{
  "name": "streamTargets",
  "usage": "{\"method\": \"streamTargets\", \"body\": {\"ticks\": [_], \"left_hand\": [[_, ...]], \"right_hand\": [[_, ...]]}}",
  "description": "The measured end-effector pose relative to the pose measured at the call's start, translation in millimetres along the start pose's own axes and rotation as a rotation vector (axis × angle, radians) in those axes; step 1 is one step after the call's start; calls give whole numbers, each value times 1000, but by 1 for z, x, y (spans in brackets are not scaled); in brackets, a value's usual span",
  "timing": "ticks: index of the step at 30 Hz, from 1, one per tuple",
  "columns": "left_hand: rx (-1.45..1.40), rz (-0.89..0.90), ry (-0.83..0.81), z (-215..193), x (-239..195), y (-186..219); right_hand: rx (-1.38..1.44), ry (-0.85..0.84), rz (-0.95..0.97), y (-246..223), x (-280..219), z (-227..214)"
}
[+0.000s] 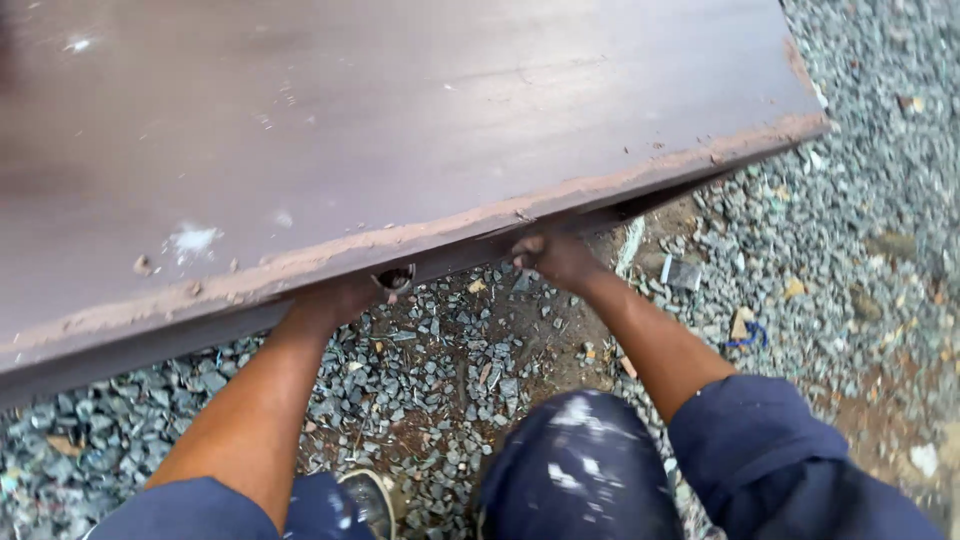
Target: The person kneels beside a small wooden cabinet on gravel and applies wood filler by hand, scooping filler from a small container and pressing it into holes and dents along the cabinet's edges and frame, working around the piece to cover each spot.
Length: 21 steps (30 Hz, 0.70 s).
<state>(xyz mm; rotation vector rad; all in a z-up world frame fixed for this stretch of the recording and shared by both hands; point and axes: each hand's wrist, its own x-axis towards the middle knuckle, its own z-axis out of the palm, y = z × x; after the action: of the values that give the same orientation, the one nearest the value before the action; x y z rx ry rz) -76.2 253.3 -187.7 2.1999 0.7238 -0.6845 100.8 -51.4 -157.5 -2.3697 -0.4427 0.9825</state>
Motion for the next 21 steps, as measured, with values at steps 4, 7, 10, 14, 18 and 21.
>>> {"method": "streamTargets", "body": {"ticks": [4,7,10,14,18,21], "left_hand": [[-43,-70,54,-8,-38,-8],[-543,-86,108,16,-66,-13],[-947,6,170,61,-73,-48],[-1285,-40,284,97,-79,-72],[-1320,-126,366,122,-86,-100],[-1303,-127,314,108,-103,-102]], "right_hand": [[152,-88,-94,-30,-7,20],[-42,-112,-226,-36,11,40],[-190,-120,-425,-6,55,72],[-442,-140,-656,28,112,111],[-532,-197,-717,32,140,138],[-615,-221,-737,37,143,135]]}}
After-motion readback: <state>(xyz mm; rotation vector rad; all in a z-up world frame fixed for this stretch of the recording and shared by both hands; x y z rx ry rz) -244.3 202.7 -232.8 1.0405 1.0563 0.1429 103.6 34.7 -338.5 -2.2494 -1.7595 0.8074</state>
